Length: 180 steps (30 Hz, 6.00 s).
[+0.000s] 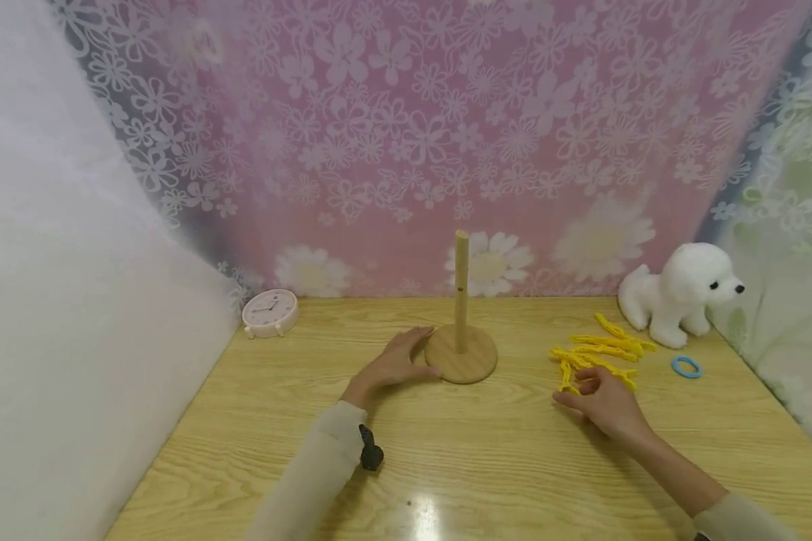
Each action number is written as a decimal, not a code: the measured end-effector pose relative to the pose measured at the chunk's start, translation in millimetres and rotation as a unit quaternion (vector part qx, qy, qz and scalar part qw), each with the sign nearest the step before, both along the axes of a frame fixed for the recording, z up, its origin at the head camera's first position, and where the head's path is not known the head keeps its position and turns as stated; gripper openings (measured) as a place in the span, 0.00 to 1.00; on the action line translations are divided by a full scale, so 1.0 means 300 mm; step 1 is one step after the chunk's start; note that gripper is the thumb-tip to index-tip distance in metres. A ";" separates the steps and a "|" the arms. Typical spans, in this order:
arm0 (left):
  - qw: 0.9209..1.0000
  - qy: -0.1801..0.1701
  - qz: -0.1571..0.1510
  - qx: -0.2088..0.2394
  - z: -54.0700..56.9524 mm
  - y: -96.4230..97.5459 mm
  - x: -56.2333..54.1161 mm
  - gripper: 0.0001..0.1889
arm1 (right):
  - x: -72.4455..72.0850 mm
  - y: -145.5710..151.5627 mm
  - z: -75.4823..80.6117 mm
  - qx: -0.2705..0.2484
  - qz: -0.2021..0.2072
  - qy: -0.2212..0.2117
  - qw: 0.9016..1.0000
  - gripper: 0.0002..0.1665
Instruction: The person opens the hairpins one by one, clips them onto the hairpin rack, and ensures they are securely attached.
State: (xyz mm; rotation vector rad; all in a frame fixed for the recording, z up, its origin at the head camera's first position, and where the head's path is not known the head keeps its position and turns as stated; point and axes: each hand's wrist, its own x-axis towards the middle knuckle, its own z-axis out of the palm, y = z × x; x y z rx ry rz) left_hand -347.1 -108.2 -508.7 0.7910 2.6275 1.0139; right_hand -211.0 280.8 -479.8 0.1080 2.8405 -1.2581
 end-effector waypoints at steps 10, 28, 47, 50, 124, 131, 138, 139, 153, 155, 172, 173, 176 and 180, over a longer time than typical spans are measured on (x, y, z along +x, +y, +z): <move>0.999 0.019 0.011 -0.042 -0.012 0.030 -0.010 0.55 | -0.018 -0.010 -0.023 0.072 0.005 0.032 0.997 0.35; 0.998 0.035 0.022 -0.043 -0.020 0.040 -0.003 0.54 | -0.058 -0.008 -0.027 0.095 0.042 0.099 0.990 0.32; 0.998 0.017 0.042 -0.034 -0.028 0.043 -0.009 0.54 | -0.090 0.002 0.014 0.088 0.096 0.109 0.985 0.18; 0.998 0.015 0.044 -0.036 -0.028 0.044 -0.011 0.54 | -0.099 -0.002 0.027 0.066 0.091 0.113 0.987 0.17; 0.999 0.026 0.033 -0.033 -0.010 0.042 -0.003 0.53 | -0.359 -0.332 -0.015 0.020 0.188 0.146 0.971 0.19; 0.999 0.026 0.036 -0.030 -0.009 0.043 0.004 0.53 | -0.356 -0.331 -0.008 -0.020 0.190 0.114 0.975 0.25; 0.998 0.027 0.041 -0.030 -0.016 0.041 0.001 0.53 | -0.355 -0.334 -0.002 -0.022 0.193 0.102 0.976 0.25; 0.998 0.026 0.040 -0.029 -0.016 0.041 0.001 0.53 | -0.355 -0.335 -0.001 -0.016 0.194 0.103 0.975 0.24; 0.998 0.029 0.036 -0.029 -0.009 0.042 0.003 0.52 | -0.354 -0.338 0.016 0.010 0.199 0.092 0.976 0.16; 0.998 0.032 0.038 -0.032 -0.010 0.042 0.000 0.52 | -0.354 -0.338 0.023 0.013 0.200 0.088 0.976 0.15; 0.998 0.035 0.039 -0.026 -0.019 0.052 0.003 0.52 | -0.350 -0.307 0.010 0.004 0.224 0.074 0.972 0.18; 0.998 0.034 0.040 -0.025 -0.018 0.051 0.003 0.53 | -0.349 -0.308 0.010 0.001 0.228 0.076 0.971 0.18; 0.998 0.033 0.043 -0.025 -0.017 0.048 0.003 0.53 | -0.346 -0.309 0.012 -0.004 0.236 0.084 0.968 0.20; 0.998 0.038 0.041 -0.028 -0.016 0.044 0.001 0.53 | -0.335 -0.306 0.018 0.001 0.232 0.097 0.968 0.27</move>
